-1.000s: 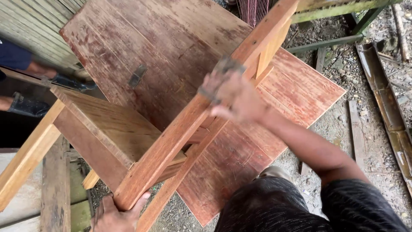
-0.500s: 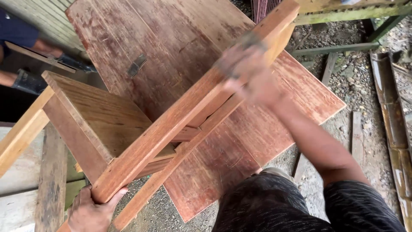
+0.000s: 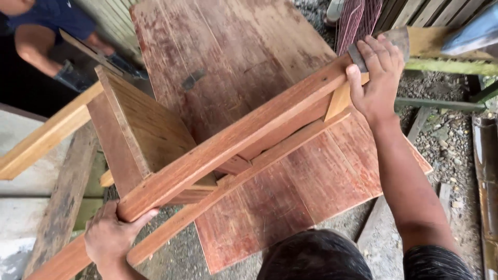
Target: Sanding the legs and frame of a wooden chair using sandpaper to smooth the surface.
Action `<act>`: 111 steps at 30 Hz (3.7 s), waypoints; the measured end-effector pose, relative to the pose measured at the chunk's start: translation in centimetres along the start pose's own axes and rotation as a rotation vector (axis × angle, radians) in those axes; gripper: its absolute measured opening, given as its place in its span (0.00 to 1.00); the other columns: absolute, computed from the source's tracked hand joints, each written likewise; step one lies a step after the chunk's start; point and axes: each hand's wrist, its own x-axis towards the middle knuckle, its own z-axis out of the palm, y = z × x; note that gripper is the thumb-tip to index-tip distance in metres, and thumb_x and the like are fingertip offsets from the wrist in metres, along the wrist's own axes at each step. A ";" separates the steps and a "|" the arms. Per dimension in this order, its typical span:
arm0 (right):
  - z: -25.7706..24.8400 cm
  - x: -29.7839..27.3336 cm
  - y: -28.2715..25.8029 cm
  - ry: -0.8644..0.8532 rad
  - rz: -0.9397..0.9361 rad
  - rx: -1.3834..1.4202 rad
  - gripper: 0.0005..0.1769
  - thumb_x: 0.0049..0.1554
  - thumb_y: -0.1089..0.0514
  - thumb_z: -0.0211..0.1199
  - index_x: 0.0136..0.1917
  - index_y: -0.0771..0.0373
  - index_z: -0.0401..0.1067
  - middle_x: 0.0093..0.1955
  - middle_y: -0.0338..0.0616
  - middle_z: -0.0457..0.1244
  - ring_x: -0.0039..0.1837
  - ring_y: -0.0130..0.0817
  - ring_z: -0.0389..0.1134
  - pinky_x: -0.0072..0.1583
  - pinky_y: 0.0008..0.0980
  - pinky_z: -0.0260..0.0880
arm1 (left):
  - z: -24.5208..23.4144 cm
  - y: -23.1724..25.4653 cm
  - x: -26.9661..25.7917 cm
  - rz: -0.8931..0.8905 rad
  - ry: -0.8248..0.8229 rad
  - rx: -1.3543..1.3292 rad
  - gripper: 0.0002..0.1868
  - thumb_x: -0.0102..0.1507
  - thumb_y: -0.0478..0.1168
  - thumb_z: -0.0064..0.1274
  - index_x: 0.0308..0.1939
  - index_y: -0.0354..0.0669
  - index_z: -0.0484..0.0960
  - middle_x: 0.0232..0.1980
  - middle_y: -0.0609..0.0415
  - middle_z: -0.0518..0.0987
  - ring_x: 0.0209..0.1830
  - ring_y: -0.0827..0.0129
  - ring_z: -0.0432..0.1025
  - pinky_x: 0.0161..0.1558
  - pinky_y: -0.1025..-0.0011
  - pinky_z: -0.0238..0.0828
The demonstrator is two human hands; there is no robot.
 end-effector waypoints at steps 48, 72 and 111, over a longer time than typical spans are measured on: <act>-0.1 2.2 -11.8 -0.334 -0.139 0.277 0.41 0.67 0.30 0.28 0.70 0.64 0.63 0.53 0.52 0.62 0.44 0.36 0.59 0.47 0.39 0.65 | 2.1 -2.0 -0.6 0.007 0.069 0.060 0.47 0.39 0.88 0.55 0.38 0.54 0.80 0.27 0.58 0.77 0.29 0.61 0.76 0.34 0.62 0.73; 4.0 -2.0 -5.8 -0.018 0.393 0.338 0.51 0.71 0.59 0.48 0.83 0.71 0.08 0.87 0.48 0.07 0.89 0.45 0.05 0.94 0.51 0.11 | 1.1 -1.2 -0.5 -0.105 -0.030 -0.216 0.38 0.41 0.73 0.73 0.37 0.48 0.80 0.30 0.58 0.78 0.30 0.66 0.72 0.42 0.68 0.71; 7.2 -7.5 -5.4 0.022 0.344 0.327 0.46 0.74 0.55 0.48 0.87 0.60 0.17 0.90 0.40 0.14 0.93 0.37 0.15 0.93 0.42 0.15 | 1.2 -1.1 -0.7 -0.017 0.024 0.082 0.47 0.42 0.91 0.44 0.34 0.53 0.77 0.29 0.57 0.79 0.31 0.58 0.77 0.28 0.61 0.71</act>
